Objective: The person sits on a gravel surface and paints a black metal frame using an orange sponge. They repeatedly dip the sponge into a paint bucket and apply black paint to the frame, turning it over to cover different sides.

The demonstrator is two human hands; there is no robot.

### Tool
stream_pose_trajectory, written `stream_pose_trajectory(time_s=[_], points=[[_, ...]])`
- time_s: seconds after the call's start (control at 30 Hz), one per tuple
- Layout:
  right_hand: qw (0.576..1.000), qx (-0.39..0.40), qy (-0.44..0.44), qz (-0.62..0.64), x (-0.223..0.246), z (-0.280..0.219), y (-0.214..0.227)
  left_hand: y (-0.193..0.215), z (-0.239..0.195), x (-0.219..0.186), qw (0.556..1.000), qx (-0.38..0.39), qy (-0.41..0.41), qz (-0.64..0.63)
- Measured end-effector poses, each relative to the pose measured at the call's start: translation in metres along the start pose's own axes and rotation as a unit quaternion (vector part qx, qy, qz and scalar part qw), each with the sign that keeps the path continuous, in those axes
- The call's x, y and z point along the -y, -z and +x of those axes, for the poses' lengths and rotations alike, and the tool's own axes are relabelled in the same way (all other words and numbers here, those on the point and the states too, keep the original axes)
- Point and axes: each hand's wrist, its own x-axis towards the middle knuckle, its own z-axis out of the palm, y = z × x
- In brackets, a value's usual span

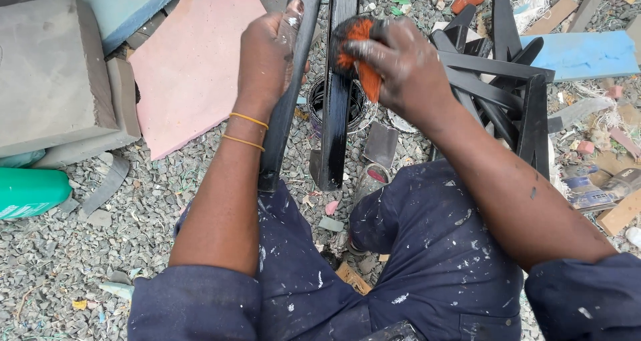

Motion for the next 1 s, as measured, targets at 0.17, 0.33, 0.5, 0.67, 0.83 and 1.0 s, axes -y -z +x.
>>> stream_pose_trajectory(time_s=[0.17,0.33,0.5,0.67,0.83,1.0], points=[[0.992,0.06,-0.012,0.114,0.012,-0.011,-0.015,0.001,0.009,0.015,0.998,-0.056,-0.014,-0.01],[0.969,0.194,0.049,0.146,0.041,-0.051,-0.008,0.014,0.025,0.026,0.994,-0.095,0.0,-0.057],[0.953,0.262,0.108,0.103,0.048,-0.069,-0.001,0.029,0.025,0.029,0.99,-0.128,-0.053,-0.022],[0.988,0.14,0.02,0.059,0.039,-0.065,-0.014,0.035,0.023,0.038,0.983,-0.093,-0.04,-0.15],[0.973,-0.015,-0.129,0.192,0.036,-0.009,0.003,0.02,0.012,0.027,0.989,-0.018,-0.026,-0.146],[0.936,-0.122,-0.201,0.261,0.001,0.026,0.003,0.013,-0.001,0.022,0.991,0.061,0.0,-0.119]])
